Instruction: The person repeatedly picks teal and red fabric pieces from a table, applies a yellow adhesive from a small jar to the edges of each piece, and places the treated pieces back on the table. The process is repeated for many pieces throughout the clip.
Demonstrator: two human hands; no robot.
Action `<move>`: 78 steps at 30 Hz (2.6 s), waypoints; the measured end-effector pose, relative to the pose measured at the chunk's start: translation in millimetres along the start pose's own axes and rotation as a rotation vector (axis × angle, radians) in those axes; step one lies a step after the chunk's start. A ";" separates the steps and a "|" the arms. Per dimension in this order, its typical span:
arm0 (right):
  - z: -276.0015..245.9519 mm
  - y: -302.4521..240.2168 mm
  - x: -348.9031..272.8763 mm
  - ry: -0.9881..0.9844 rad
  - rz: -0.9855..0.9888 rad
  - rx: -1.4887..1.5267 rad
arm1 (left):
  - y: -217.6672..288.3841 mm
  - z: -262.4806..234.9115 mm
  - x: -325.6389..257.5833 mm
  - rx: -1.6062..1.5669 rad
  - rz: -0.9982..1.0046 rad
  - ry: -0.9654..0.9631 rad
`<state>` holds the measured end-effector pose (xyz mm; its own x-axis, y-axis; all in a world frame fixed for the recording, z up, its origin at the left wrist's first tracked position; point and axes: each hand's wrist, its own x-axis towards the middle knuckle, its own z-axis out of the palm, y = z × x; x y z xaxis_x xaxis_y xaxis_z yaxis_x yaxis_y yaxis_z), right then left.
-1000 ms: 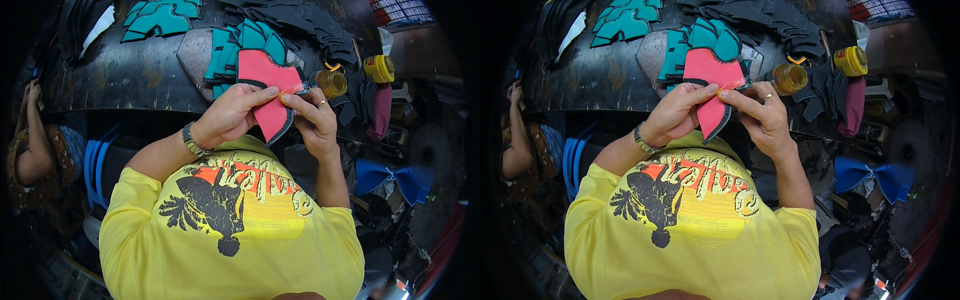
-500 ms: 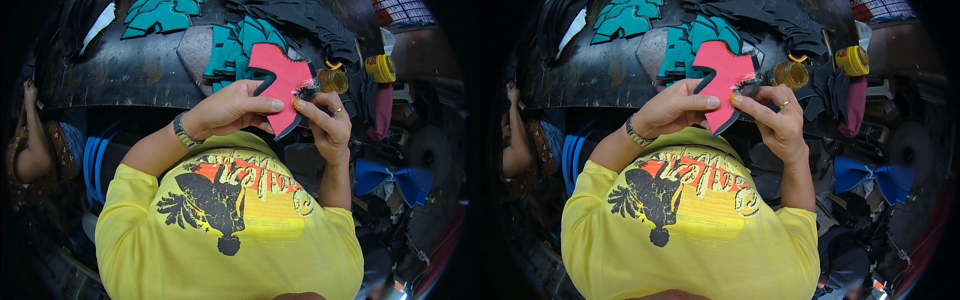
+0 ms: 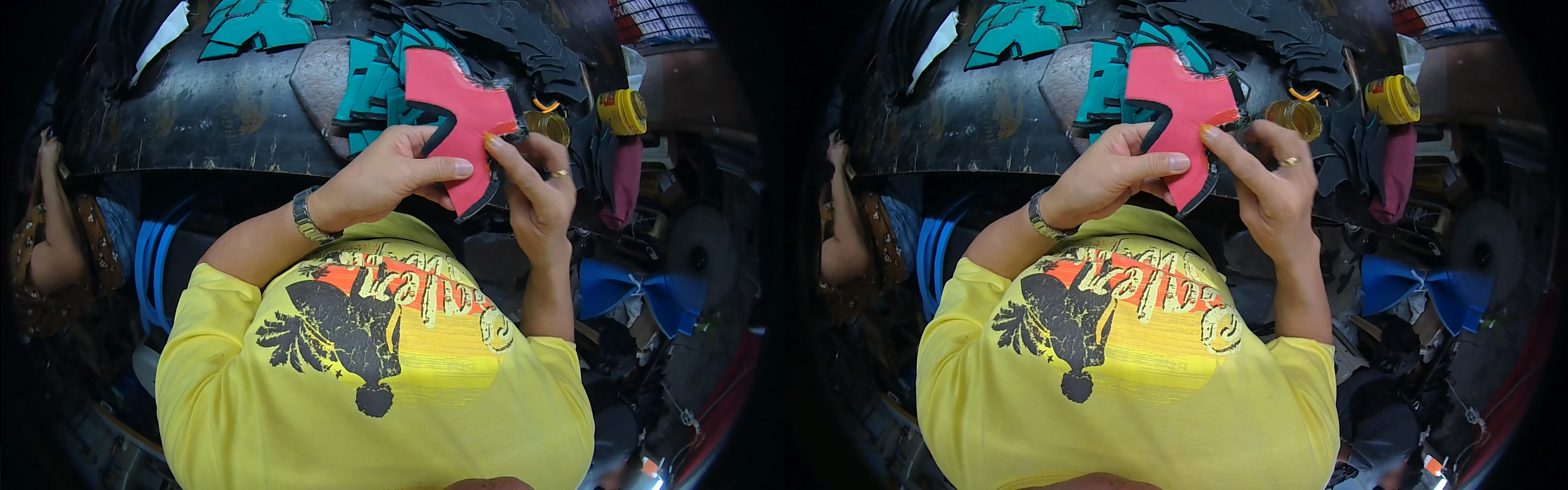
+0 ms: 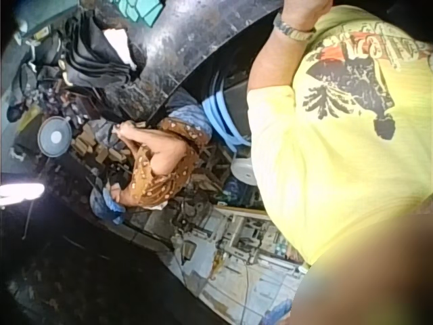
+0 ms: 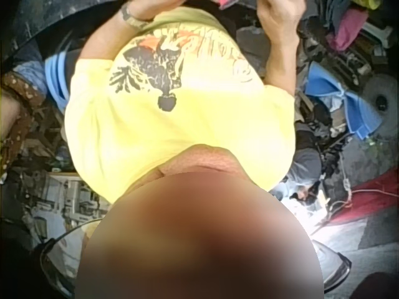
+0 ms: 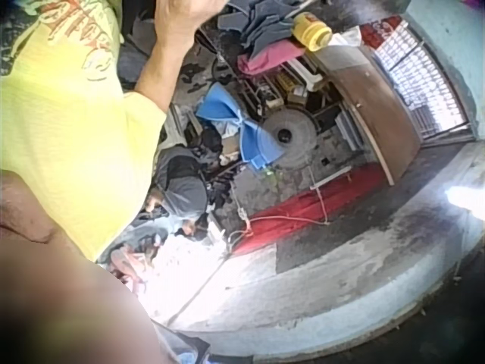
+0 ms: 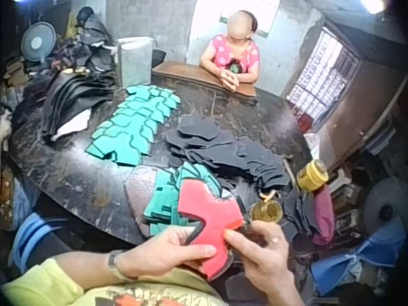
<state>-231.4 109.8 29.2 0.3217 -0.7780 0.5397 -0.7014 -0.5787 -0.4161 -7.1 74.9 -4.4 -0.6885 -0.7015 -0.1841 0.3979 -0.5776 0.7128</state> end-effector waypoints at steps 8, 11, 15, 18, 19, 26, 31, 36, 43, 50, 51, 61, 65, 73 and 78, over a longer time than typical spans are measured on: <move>12.3 -4.1 -9.7 0.013 0.039 0.178 | -4.2 -1.7 4.7 -0.202 0.052 0.036; 11.5 -5.7 -13.5 0.036 -0.019 0.013 | -3.5 -0.1 7.9 -0.220 0.075 0.072; 8.7 -6.7 -13.7 0.035 -0.140 -0.185 | -3.4 1.3 11.4 -0.191 0.108 0.084; 4.6 -8.7 -12.9 -0.001 -0.201 -0.231 | -4.1 -0.1 13.5 -0.168 0.101 0.076; 4.5 -9.8 -12.7 -0.014 -0.212 -0.241 | -4.6 -0.4 14.0 -0.166 0.091 0.082; 5.2 -10.7 -18.1 -0.072 -0.292 -0.161 | 5.7 2.3 14.0 -0.135 0.138 0.096; 12.5 4.4 -41.6 0.050 -0.050 0.014 | 65.4 -36.4 9.2 0.179 0.443 0.151; 4.7 48.0 -81.1 0.268 0.151 -0.100 | 151.5 -124.9 23.4 0.447 0.538 0.511; 31.1 93.4 -118.7 0.478 0.478 0.215 | 212.0 -248.6 68.1 0.402 0.381 0.806; 30.5 92.8 -115.7 0.376 0.381 0.118 | 247.5 -302.8 125.4 0.427 0.470 0.969; 30.1 92.7 -115.1 0.365 0.378 0.107 | 258.6 -309.0 130.1 0.485 0.435 0.990; 30.6 86.2 -109.4 0.324 0.392 0.045 | 299.7 -351.6 162.8 1.248 0.190 1.372; 31.7 88.0 -109.9 0.346 0.420 0.081 | 290.9 -300.2 130.3 1.751 0.267 1.347; 27.6 91.6 -107.2 0.401 0.367 0.192 | 114.2 -74.8 79.3 1.549 0.540 0.245; -5.0 79.8 -69.8 0.481 0.260 0.063 | 59.9 -22.5 72.3 2.055 0.482 0.297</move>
<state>-313.0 119.2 -38.1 -0.1945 -0.7063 0.6806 -0.6750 -0.4071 -0.6153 -19.4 -19.9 9.8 -0.5870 -0.7650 0.2651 -0.7339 0.6410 0.2247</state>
